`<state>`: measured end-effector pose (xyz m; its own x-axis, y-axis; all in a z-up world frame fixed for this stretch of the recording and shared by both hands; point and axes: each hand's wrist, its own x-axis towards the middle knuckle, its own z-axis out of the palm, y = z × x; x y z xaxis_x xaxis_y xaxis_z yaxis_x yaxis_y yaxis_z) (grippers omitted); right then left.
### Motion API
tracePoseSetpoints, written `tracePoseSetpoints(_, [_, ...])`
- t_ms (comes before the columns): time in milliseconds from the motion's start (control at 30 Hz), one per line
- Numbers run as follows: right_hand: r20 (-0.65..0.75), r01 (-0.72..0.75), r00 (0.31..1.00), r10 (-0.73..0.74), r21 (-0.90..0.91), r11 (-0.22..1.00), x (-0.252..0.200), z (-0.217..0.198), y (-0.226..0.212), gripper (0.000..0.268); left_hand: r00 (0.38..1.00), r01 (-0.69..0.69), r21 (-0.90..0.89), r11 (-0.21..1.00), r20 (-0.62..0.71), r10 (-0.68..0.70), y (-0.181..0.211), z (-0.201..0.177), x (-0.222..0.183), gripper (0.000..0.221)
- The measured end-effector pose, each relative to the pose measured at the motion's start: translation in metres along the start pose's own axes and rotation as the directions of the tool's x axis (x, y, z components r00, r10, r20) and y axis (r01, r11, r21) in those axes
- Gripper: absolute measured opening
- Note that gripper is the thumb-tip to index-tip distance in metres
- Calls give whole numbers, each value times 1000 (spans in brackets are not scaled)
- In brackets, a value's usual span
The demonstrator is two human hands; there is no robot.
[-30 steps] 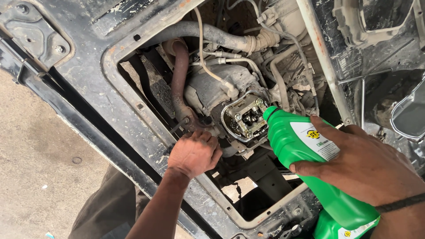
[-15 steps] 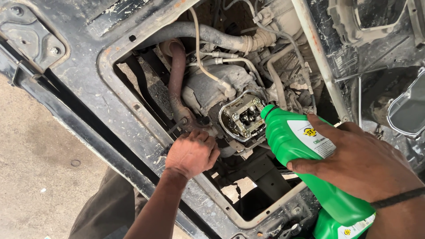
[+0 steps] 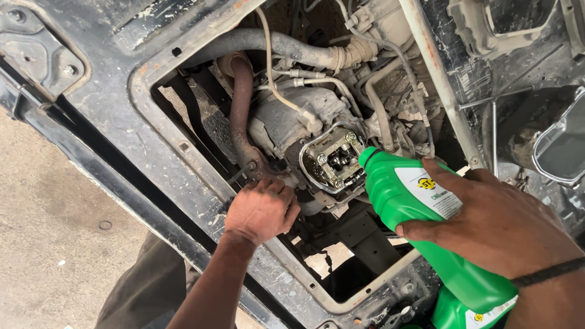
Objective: Pouring motor oil into an open engine compartment of a vehicle.
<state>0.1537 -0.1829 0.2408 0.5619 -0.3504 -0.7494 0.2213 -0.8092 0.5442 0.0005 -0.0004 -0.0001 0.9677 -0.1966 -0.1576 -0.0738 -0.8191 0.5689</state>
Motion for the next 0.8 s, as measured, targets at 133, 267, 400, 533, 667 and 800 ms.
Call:
tracePoseSetpoints(133, [-47,185,981,-190,-94,978,4,5,4,105,999,2,19,1000,52,-3,1,-4,1,32])
tracePoseSetpoints(267, [31,12,999,-11,-41,999,1,2,1,117,1000,-1,7,1000,17,0,1,-2,1,31])
tracePoseSetpoints(400, [-10,8,1000,-8,5,1000,3,2,2,118,1000,-4,3,1000,-7,4,0,-1,0,31])
tracePoseSetpoints(533, [15,88,996,-87,-77,993,5,4,2,113,1000,-4,5,1000,-13,4,1,-2,1,31])
tracePoseSetpoints(667, [10,210,977,-213,-209,955,6,7,3,90,1000,-3,16,1000,8,3,1,-2,0,31])
tracePoseSetpoints(800, [11,2,1000,-2,-36,999,-1,-4,-7,117,1000,-9,3,1000,-14,9,1,-3,0,31])
